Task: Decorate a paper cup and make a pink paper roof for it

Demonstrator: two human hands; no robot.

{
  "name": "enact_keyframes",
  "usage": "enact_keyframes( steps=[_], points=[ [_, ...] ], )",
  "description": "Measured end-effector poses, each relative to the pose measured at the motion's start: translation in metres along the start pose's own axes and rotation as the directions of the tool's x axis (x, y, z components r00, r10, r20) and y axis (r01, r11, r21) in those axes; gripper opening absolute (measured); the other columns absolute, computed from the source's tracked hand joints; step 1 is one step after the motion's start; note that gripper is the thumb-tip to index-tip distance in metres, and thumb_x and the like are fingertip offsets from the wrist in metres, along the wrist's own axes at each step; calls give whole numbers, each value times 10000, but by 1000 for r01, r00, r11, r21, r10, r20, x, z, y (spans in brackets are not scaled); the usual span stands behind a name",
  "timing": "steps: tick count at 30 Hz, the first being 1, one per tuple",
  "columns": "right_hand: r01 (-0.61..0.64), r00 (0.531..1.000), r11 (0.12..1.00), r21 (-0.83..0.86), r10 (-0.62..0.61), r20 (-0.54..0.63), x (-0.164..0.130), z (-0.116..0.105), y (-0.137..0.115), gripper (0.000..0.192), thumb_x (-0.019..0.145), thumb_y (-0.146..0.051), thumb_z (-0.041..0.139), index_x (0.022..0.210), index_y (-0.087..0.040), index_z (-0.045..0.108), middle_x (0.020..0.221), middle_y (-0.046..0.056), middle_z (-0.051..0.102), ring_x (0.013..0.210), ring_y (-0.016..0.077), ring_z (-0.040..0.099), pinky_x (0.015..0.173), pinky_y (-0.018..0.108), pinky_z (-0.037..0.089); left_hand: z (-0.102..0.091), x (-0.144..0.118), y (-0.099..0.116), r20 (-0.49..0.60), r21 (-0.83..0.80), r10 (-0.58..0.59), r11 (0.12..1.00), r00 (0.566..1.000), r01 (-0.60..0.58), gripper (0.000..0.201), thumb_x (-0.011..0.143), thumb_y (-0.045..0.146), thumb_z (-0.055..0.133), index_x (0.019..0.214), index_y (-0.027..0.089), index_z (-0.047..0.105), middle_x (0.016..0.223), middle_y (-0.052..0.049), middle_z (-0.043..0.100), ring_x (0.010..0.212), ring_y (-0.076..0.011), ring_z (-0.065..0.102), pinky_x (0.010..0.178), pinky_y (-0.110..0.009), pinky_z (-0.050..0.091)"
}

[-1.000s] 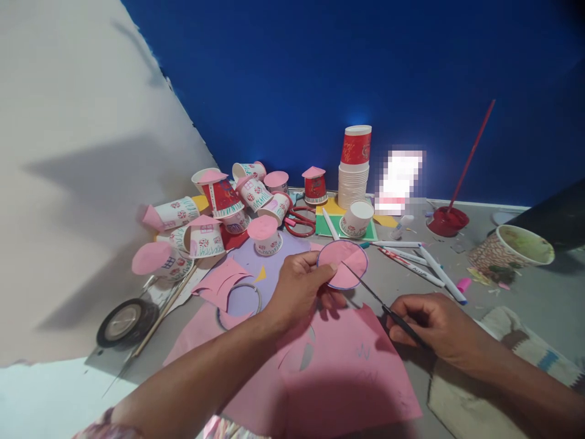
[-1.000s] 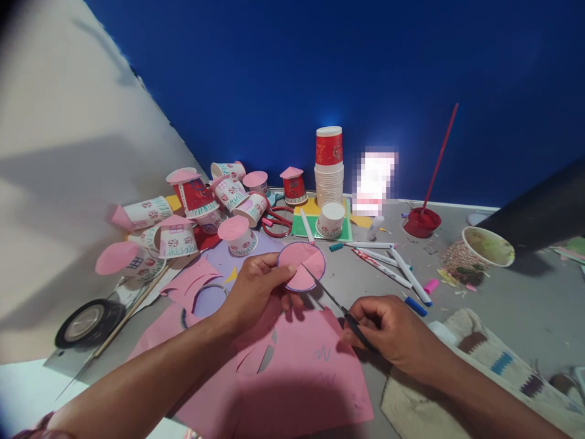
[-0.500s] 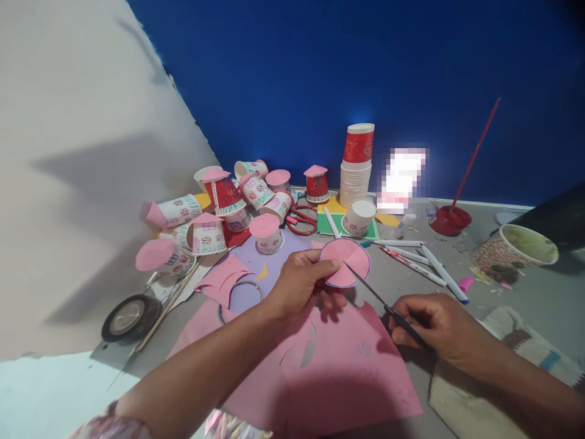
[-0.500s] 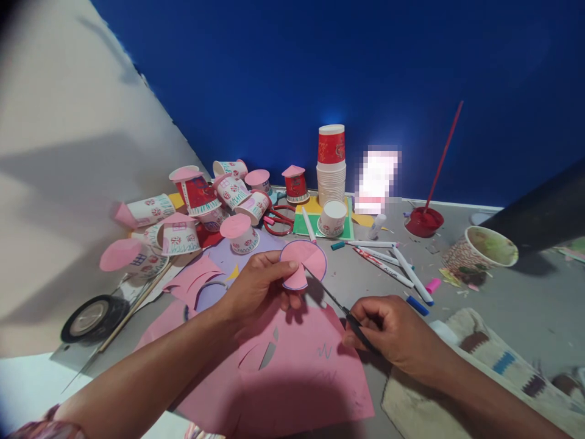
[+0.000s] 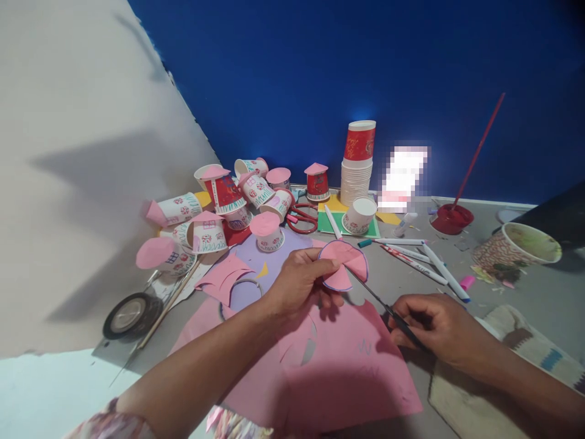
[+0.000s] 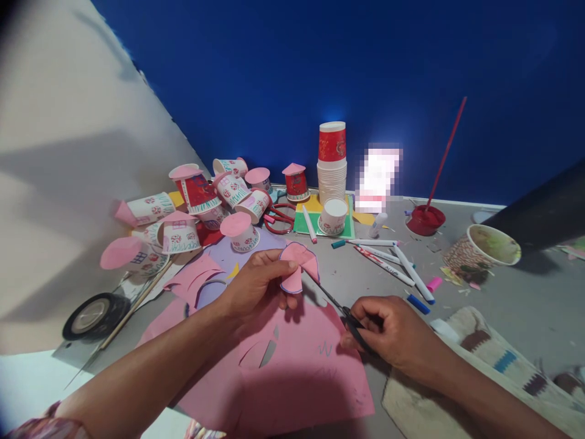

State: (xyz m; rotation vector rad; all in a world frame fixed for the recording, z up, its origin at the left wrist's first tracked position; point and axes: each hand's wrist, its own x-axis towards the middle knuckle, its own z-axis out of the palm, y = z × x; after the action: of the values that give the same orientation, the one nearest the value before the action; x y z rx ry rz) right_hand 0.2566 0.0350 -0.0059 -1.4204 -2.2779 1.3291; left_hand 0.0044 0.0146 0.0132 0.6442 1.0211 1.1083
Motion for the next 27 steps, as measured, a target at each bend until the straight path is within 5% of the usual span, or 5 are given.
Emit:
enact_keyframes(
  steps=[7,14,27],
  points=[
    [13,1000,1000,13,-13,-15,-1,-3,-6,526,760,-618,719,575,-223,427,587,-54,305,595,126,267,526,269,244,0,0,1,27,1,-16,1000,1000,16,217,702,309,778,677,123,669,481,-41,642,365,-146,608,348,-191,422],
    [31,999,999,19,-30,-33,-1,-1,-5,528,764,-637,730,574,-216,473,581,-29,453,581,132,346,527,274,291,-1,1,0,48,14,-45,999,998,45,245,714,324,768,625,117,671,449,-54,623,353,-135,590,348,-185,406],
    [13,1000,1000,-24,-14,-28,-2,0,-8,493,780,-610,663,585,-235,409,584,-35,388,596,141,318,553,292,274,0,-1,0,33,-12,-43,999,999,43,237,728,315,789,722,102,686,493,-42,643,365,-133,605,343,-175,404]
  ],
)
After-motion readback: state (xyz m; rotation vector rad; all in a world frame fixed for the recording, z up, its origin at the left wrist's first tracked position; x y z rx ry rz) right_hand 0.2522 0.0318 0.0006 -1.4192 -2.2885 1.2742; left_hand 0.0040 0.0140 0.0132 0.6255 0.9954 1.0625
